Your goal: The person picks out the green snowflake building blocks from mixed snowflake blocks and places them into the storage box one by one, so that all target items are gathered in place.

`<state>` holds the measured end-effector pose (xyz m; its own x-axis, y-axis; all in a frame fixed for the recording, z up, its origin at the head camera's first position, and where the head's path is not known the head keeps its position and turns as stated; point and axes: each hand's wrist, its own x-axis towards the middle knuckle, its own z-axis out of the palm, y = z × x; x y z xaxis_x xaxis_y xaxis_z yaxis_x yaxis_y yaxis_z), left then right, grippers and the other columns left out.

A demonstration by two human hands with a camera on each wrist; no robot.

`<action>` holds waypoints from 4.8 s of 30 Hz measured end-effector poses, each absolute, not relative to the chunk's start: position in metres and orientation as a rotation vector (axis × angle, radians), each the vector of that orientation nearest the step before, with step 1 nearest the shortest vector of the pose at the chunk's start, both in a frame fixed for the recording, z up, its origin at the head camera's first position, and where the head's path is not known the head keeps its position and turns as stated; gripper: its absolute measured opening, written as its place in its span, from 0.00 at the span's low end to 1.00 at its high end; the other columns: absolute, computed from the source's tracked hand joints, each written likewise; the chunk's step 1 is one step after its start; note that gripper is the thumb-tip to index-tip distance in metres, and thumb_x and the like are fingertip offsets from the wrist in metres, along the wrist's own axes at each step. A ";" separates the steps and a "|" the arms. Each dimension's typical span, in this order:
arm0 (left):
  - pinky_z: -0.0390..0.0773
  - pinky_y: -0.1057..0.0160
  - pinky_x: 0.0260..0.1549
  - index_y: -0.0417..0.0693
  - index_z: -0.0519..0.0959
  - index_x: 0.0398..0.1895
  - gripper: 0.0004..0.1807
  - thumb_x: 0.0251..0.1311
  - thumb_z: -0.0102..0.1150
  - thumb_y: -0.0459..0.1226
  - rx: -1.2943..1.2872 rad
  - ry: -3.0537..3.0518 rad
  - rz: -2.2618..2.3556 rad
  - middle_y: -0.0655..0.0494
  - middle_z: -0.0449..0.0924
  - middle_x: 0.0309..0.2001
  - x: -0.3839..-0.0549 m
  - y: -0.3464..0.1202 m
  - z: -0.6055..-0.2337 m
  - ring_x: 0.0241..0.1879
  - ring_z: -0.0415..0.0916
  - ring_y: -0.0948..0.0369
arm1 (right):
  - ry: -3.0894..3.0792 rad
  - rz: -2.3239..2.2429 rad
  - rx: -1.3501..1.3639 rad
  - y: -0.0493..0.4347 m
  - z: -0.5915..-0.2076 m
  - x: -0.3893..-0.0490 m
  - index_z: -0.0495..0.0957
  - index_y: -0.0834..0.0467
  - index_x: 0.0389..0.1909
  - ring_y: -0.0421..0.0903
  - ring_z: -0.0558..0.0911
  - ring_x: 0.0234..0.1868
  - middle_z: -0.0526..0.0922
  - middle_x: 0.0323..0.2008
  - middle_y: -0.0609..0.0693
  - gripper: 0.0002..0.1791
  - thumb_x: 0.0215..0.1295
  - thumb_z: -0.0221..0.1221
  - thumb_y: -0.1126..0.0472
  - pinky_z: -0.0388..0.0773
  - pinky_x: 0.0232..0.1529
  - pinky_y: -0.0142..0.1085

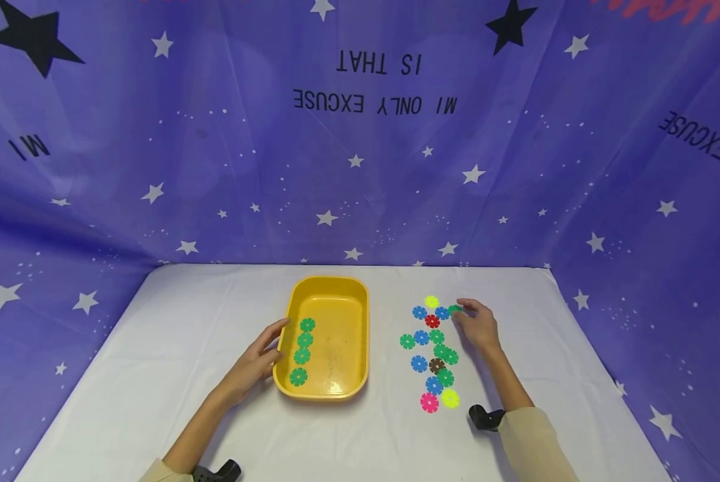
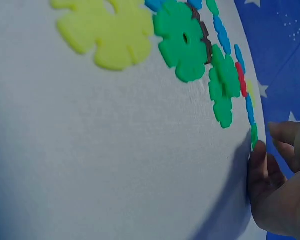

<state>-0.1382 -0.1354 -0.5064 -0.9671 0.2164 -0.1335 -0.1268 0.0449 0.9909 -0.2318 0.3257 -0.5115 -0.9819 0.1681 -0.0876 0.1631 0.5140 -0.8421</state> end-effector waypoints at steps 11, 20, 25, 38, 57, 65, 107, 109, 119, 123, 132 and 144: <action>0.81 0.51 0.52 0.58 0.60 0.77 0.37 0.63 0.52 0.31 0.092 2.088 2.000 0.42 0.48 0.77 -0.139 -0.136 -0.511 0.68 0.62 0.39 | -2.907 1.318 -0.319 0.328 -0.513 -0.242 0.72 0.67 0.64 0.68 0.60 0.70 0.67 0.67 0.69 0.25 0.70 0.58 0.62 0.60 0.68 0.60; 0.81 0.51 0.52 0.57 0.60 0.77 0.37 0.63 0.51 0.31 0.095 2.085 2.002 0.42 0.48 0.77 -0.138 -0.135 -0.508 0.68 0.61 0.39 | -2.916 1.320 -0.318 0.330 -0.509 -0.243 0.71 0.69 0.61 0.60 0.74 0.52 0.72 0.57 0.68 0.24 0.67 0.60 0.64 0.82 0.40 0.34; 0.80 0.50 0.52 0.57 0.60 0.77 0.37 0.63 0.51 0.31 0.102 2.077 2.008 0.42 0.49 0.77 -0.139 -0.135 -0.509 0.68 0.61 0.39 | -2.818 1.448 -0.370 0.334 -0.512 -0.242 0.71 0.67 0.59 0.48 0.78 0.38 0.75 0.42 0.59 0.21 0.67 0.60 0.67 0.81 0.32 0.28; 0.81 0.50 0.52 0.58 0.60 0.77 0.37 0.64 0.51 0.31 0.105 2.095 1.994 0.43 0.50 0.77 -0.138 -0.134 -0.508 0.66 0.65 0.40 | -2.660 1.511 -0.062 0.297 -0.473 -0.228 0.79 0.66 0.56 0.63 0.81 0.46 0.81 0.43 0.63 0.16 0.71 0.57 0.66 0.85 0.43 0.41; 0.81 0.51 0.51 0.58 0.61 0.76 0.36 0.63 0.51 0.30 0.084 2.073 2.019 0.41 0.49 0.77 -0.138 -0.134 -0.510 0.66 0.65 0.40 | -2.547 2.042 0.312 0.151 -0.445 -0.233 0.81 0.70 0.53 0.59 0.84 0.46 0.84 0.43 0.61 0.14 0.68 0.58 0.71 0.84 0.48 0.43; 0.81 0.51 0.51 0.61 0.61 0.76 0.36 0.64 0.51 0.31 0.083 2.096 1.993 0.42 0.49 0.77 -0.138 -0.135 -0.509 0.66 0.65 0.40 | -2.578 2.039 0.320 0.108 -0.455 -0.237 0.82 0.71 0.49 0.60 0.85 0.42 0.85 0.41 0.61 0.12 0.66 0.59 0.73 0.84 0.46 0.47; 0.80 0.50 0.52 0.61 0.60 0.77 0.37 0.64 0.51 0.32 0.098 2.112 1.966 0.41 0.50 0.77 -0.139 -0.135 -0.508 0.67 0.64 0.39 | -2.654 2.075 -0.066 0.053 -0.493 -0.245 0.84 0.65 0.49 0.50 0.86 0.35 0.85 0.35 0.55 0.15 0.63 0.59 0.72 0.85 0.40 0.37; 0.81 0.51 0.52 0.61 0.60 0.77 0.36 0.65 0.51 0.32 0.099 2.111 1.969 0.42 0.50 0.77 -0.139 -0.136 -0.508 0.66 0.64 0.40 | -2.668 2.059 -0.064 0.052 -0.493 -0.245 0.84 0.65 0.49 0.49 0.86 0.36 0.85 0.37 0.55 0.14 0.64 0.59 0.72 0.85 0.40 0.37; 0.81 0.51 0.51 0.60 0.60 0.77 0.36 0.65 0.50 0.31 0.105 2.114 1.974 0.41 0.50 0.77 -0.139 -0.135 -0.509 0.66 0.64 0.40 | -2.738 1.947 -0.040 0.049 -0.496 -0.245 0.85 0.64 0.49 0.47 0.86 0.36 0.85 0.45 0.56 0.12 0.66 0.59 0.71 0.85 0.39 0.35; 0.81 0.51 0.51 0.60 0.60 0.77 0.36 0.65 0.50 0.30 0.099 2.116 1.974 0.41 0.50 0.77 -0.138 -0.134 -0.508 0.66 0.64 0.40 | -2.752 1.921 -0.014 0.049 -0.497 -0.246 0.85 0.64 0.49 0.46 0.86 0.37 0.86 0.44 0.55 0.13 0.65 0.61 0.71 0.85 0.40 0.35; 0.81 0.51 0.52 0.61 0.60 0.76 0.36 0.65 0.50 0.31 0.091 2.103 1.974 0.42 0.50 0.77 -0.137 -0.134 -0.507 0.67 0.64 0.40 | -2.799 1.829 0.048 0.050 -0.495 -0.242 0.83 0.62 0.53 0.49 0.85 0.44 0.86 0.47 0.57 0.17 0.64 0.61 0.71 0.83 0.43 0.35; 0.81 0.51 0.52 0.60 0.60 0.77 0.36 0.65 0.51 0.31 0.079 2.114 1.968 0.43 0.51 0.77 -0.137 -0.133 -0.505 0.67 0.64 0.41 | -2.819 1.802 0.132 0.057 -0.485 -0.236 0.80 0.64 0.57 0.53 0.82 0.53 0.84 0.52 0.59 0.18 0.67 0.57 0.70 0.83 0.48 0.38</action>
